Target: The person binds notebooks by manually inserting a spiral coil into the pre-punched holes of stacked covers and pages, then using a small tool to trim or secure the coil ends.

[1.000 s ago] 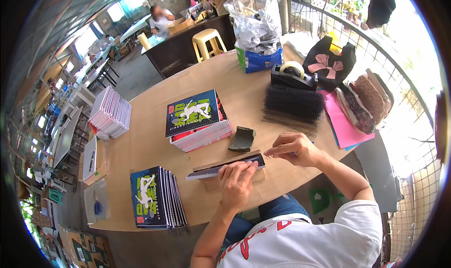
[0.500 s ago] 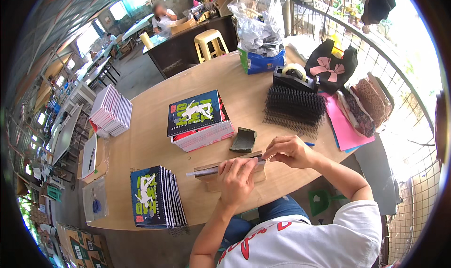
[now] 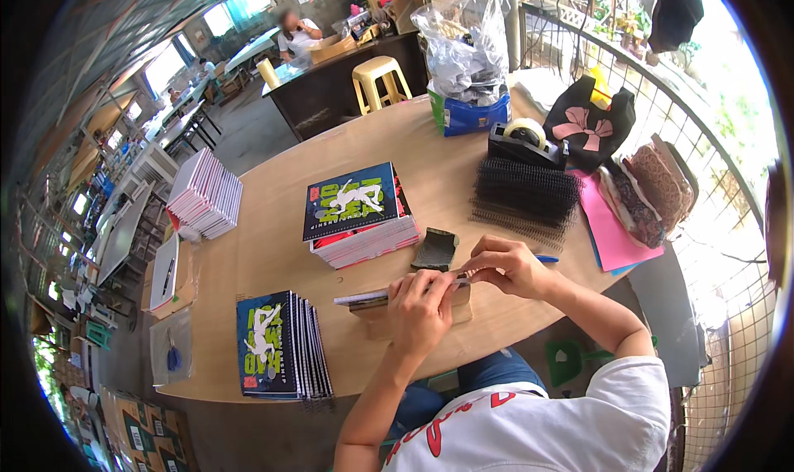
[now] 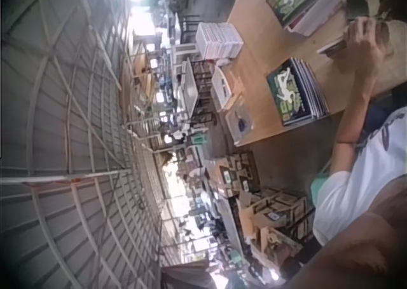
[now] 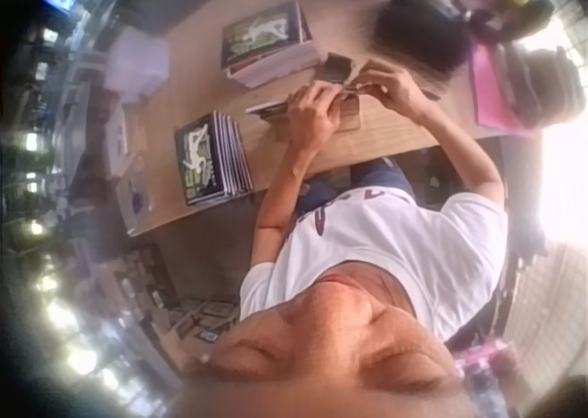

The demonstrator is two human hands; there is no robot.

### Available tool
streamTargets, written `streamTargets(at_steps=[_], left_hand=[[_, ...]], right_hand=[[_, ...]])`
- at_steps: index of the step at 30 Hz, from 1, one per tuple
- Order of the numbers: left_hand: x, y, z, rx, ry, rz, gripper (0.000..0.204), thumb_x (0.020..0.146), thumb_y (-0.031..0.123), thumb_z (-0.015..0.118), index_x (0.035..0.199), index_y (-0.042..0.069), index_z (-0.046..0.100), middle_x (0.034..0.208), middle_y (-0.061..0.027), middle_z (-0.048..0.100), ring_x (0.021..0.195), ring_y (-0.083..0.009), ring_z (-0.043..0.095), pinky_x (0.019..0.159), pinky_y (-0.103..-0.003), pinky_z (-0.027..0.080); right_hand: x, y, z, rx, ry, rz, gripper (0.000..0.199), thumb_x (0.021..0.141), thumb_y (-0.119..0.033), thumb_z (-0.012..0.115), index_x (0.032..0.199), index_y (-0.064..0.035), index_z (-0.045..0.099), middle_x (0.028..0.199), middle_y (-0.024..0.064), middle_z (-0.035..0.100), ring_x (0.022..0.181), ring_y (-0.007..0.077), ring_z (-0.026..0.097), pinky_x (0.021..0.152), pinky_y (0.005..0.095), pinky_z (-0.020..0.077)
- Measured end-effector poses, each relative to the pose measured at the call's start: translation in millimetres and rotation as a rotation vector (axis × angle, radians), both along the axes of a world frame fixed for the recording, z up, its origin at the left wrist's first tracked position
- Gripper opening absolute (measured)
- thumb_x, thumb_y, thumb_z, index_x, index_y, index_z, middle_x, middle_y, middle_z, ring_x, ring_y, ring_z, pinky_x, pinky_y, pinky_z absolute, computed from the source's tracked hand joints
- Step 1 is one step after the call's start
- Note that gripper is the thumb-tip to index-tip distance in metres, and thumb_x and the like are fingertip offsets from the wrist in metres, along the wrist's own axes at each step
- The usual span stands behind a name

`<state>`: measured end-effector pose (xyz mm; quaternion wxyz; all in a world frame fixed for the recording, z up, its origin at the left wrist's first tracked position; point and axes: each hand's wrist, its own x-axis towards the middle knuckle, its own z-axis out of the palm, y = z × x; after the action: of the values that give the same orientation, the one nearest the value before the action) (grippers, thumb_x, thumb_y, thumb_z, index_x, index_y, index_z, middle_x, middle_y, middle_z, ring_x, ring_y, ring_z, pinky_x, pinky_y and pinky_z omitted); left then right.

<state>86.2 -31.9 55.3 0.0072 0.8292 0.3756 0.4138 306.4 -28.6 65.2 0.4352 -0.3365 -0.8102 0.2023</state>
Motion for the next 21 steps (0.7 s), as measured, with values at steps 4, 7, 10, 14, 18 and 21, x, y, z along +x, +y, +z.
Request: streamTargets(at_steps=[4,7,10,14,18,21], left_hand=[[-4,-3,-2,0.043,0.023,-0.022,0.018,0.081,0.011,0.077,0.098,0.016,0.074,0.092,0.0025,0.066,0.083,-0.0205,0.063,0.077,-0.037,0.044],[-12,-7,-14,0.137,0.048,-0.069,0.024,0.078,0.009,0.078,0.102,0.017,0.077,0.094,0.0036,0.067,0.086,-0.0193,0.064,0.08,-0.036,0.045],[-14,-13,-18,0.149,0.06,-0.077,0.028,0.077,0.009,0.078,0.104,0.018,0.078,0.096,0.0041,0.068,0.088,-0.0185,0.064,0.083,-0.035,0.046],[-14,-13,-17,0.151,0.049,-0.069,0.027,0.078,0.01,0.078,0.104,0.018,0.078,0.094,0.0042,0.068,0.088,-0.0182,0.065,0.082,-0.035,0.046],[-11,-10,-14,0.125,0.016,-0.053,0.022,0.081,0.013,0.078,0.102,0.017,0.077,0.091,0.0032,0.067,0.085,-0.0186,0.064,0.08,-0.036,0.046],[-5,-5,-2,0.063,0.013,-0.029,0.017,0.083,0.015,0.077,0.1,0.016,0.076,0.089,0.0017,0.066,0.084,-0.0202,0.063,0.078,-0.037,0.046]], right_hand=[[4,-1,13,-0.076,-0.064,0.016,0.02,0.083,-0.003,0.075,0.103,-0.0049,0.073,0.089,0.0113,0.066,0.081,0.0311,0.065,0.07,0.0427,0.0519],[7,-5,23,-0.074,-0.11,0.022,0.017,0.081,-0.006,0.077,0.098,-0.0058,0.073,0.09,0.0081,0.067,0.082,0.0294,0.064,0.071,0.0418,0.0516],[9,-6,22,0.029,-0.167,0.116,0.016,0.08,-0.01,0.078,0.094,-0.0071,0.074,0.09,0.0056,0.067,0.084,0.028,0.064,0.073,0.0409,0.0512],[6,-7,22,0.057,-0.196,0.14,0.015,0.079,-0.012,0.079,0.093,-0.0072,0.073,0.09,0.0047,0.067,0.084,0.0276,0.064,0.074,0.0403,0.0514],[8,-6,20,-0.003,-0.2,0.164,0.015,0.081,-0.01,0.077,0.094,-0.0061,0.071,0.091,0.006,0.068,0.084,0.0299,0.065,0.073,0.0411,0.0519],[5,-10,12,-0.122,-0.1,0.093,0.018,0.083,-0.009,0.076,0.1,-0.0056,0.069,0.091,0.0088,0.068,0.082,0.0326,0.066,0.07,0.0424,0.0522]])
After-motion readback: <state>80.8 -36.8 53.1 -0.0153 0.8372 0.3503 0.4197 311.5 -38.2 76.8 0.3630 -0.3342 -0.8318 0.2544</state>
